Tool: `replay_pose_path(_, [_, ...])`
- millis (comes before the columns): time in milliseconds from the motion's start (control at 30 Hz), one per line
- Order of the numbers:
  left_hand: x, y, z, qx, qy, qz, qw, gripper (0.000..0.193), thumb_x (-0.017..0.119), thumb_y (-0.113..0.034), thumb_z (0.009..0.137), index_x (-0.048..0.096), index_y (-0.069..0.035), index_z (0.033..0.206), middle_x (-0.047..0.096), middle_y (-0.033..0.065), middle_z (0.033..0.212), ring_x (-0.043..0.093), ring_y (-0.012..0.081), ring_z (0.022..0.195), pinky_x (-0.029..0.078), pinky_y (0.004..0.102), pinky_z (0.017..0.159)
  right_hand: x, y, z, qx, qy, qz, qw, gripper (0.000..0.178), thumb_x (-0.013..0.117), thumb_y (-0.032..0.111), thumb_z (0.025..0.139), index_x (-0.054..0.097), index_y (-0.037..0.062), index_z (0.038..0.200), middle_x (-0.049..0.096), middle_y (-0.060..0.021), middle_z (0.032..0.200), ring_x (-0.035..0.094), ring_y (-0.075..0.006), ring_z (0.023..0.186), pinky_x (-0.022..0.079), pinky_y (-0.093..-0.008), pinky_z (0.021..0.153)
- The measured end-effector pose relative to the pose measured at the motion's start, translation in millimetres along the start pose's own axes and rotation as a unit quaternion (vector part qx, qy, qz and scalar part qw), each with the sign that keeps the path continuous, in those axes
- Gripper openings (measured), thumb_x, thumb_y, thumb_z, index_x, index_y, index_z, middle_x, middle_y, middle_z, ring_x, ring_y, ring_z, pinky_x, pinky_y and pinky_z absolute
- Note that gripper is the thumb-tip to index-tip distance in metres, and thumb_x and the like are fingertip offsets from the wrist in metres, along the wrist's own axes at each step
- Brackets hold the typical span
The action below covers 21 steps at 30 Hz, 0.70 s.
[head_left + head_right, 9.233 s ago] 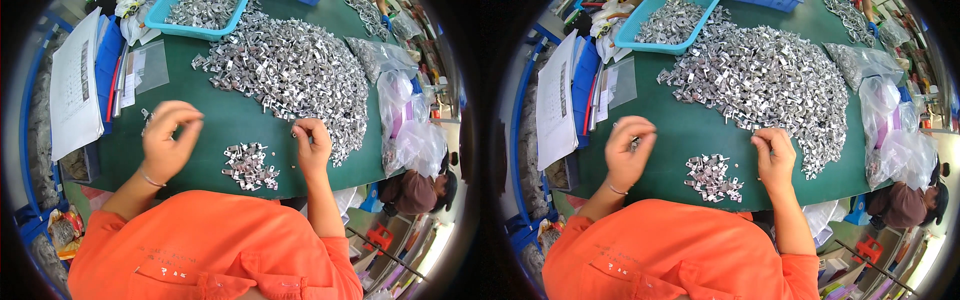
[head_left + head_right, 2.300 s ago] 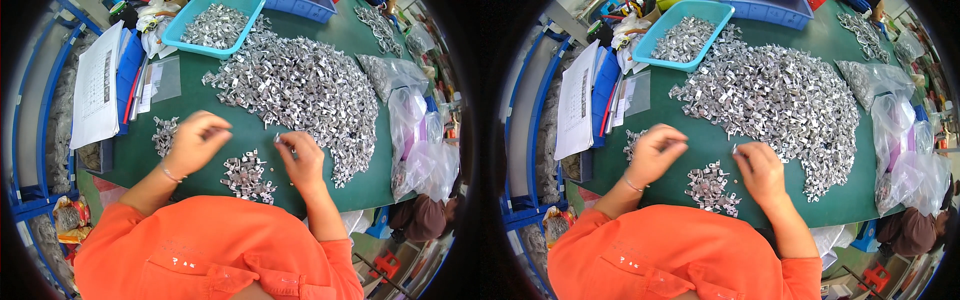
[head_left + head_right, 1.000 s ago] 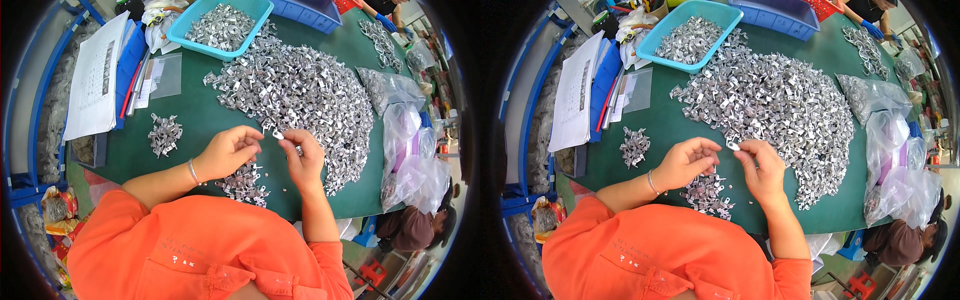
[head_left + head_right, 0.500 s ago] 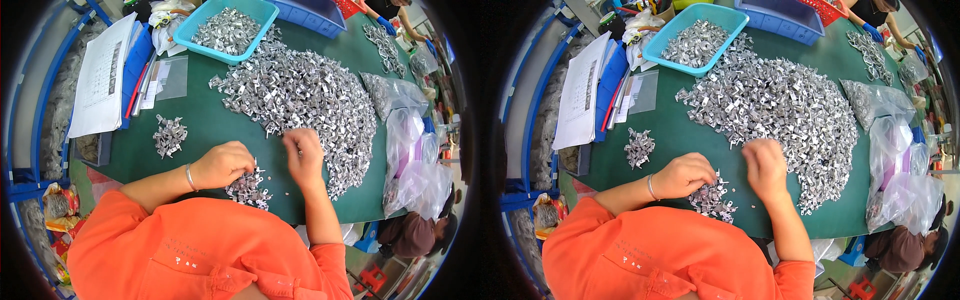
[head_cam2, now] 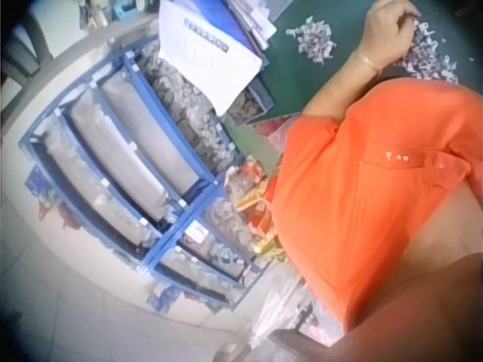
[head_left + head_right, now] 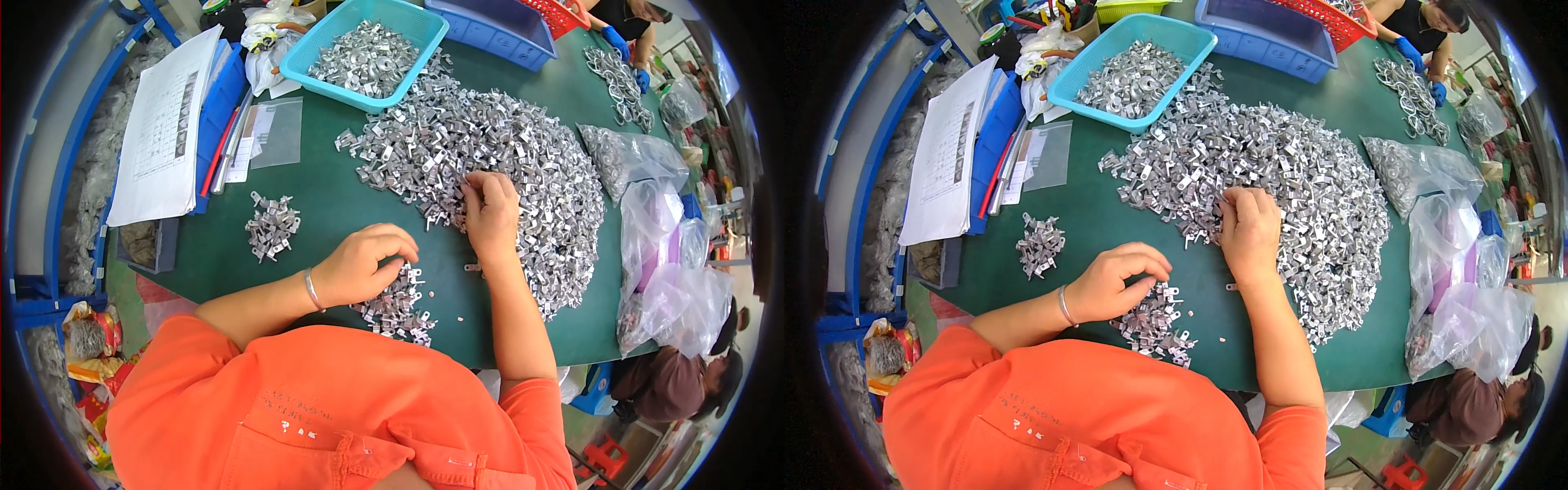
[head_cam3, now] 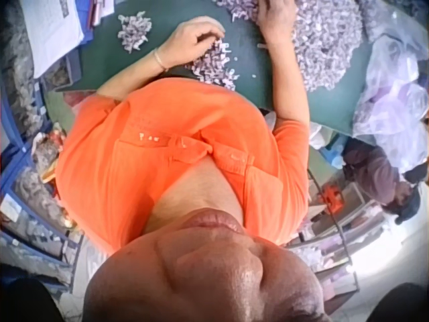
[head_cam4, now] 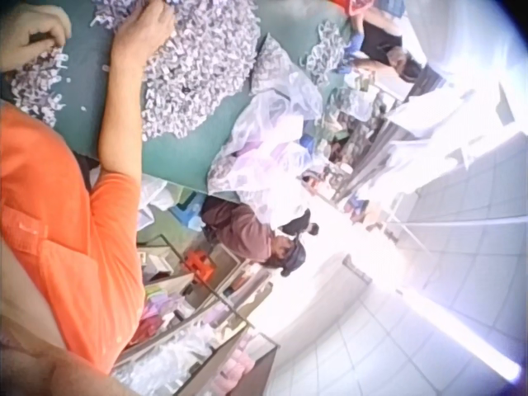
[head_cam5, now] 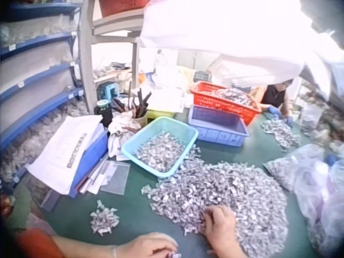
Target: The person assembles small metal hardware components by hand at a green workbench. They repeatedly pick up a metal bracket and a small cylindrical piece, fit them together, and place the assembled unit into a growing pile on the table.
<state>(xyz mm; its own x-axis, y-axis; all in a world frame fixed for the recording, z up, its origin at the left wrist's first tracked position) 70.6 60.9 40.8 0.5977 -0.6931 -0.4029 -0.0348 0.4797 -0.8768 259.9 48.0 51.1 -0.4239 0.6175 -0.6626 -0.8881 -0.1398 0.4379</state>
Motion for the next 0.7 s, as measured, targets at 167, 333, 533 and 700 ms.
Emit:
replay_pose_path(167, [3.3, 13.6, 9.8, -0.132, -0.056, -0.225, 0.964, 0.016, 0.061, -0.003, 0.09, 0.062, 0.001, 0.105, 0.064, 0.009, 0.102, 0.064, 0.0158, 0.087, 0.053, 0.0263, 0.077, -16.2, 27.4, -6.8, 0.06, 0.032, 0.129, 0.989, 0.015, 0.069, -0.005, 0.077, 0.061, 0.0038, 0.086, 0.063, -0.0092, 0.082, 0.061, -0.0255, 0.077, 0.048, -0.0342, 0.07])
replay_pose_path(333, [11.0, 25.8, 10.7, -0.254, -0.022, -0.464, 0.848, 0.021, 0.061, -0.013, 0.095, 0.06, 0.002, 0.109, 0.065, 0.0094, 0.092, 0.066, 0.0155, 0.08, 0.055, 0.0271, 0.072, -18.8, 55.8, -39.0, 0.074, 0.066, 0.269, 0.958, 0.025, 0.071, -0.009, 0.075, 0.055, 0.0028, 0.091, 0.063, -0.0086, 0.083, 0.062, -0.0213, 0.075, 0.05, -0.03, 0.068])
replay_pose_path(533, [9.3, 21.3, 8.1, -0.171, -0.003, -0.375, 0.911, 0.018, 0.065, 0.004, 0.086, 0.062, 0.003, 0.104, 0.063, 0.0086, 0.099, 0.065, 0.016, 0.088, 0.056, 0.028, 0.078, -19.0, 53.8, -52.1, 0.143, 0.076, 0.309, 0.937, 0.03, 0.072, -0.008, 0.076, 0.062, 0.0007, 0.102, 0.065, -0.0106, 0.089, 0.066, -0.0241, 0.08, 0.052, -0.0301, 0.067])
replay_pose_path(700, [0.3, 2.5, 3.0, -0.062, -0.023, -0.211, 0.975, 0.024, 0.068, 0.009, 0.078, 0.063, -0.001, 0.1, 0.06, 0.0087, 0.104, 0.063, 0.0175, 0.093, 0.053, 0.0291, 0.082, -20.2, 62.3, -55.4, 0.055, 0.098, 0.278, 0.954, 0.019, 0.069, -0.008, 0.077, 0.068, 0.0023, 0.093, 0.066, -0.0119, 0.096, 0.066, -0.0233, 0.082, 0.053, -0.0309, 0.069])
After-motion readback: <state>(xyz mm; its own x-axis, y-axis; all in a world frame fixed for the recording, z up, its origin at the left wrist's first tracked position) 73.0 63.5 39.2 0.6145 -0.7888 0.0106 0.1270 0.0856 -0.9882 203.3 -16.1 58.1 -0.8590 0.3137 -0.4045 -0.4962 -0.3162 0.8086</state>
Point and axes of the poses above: each hand's wrist, its own z-axis towards the middle knuckle, its own x-axis out of the palm, y = z × x, the point moved 7 cm from there along z, towards the middle knuckle
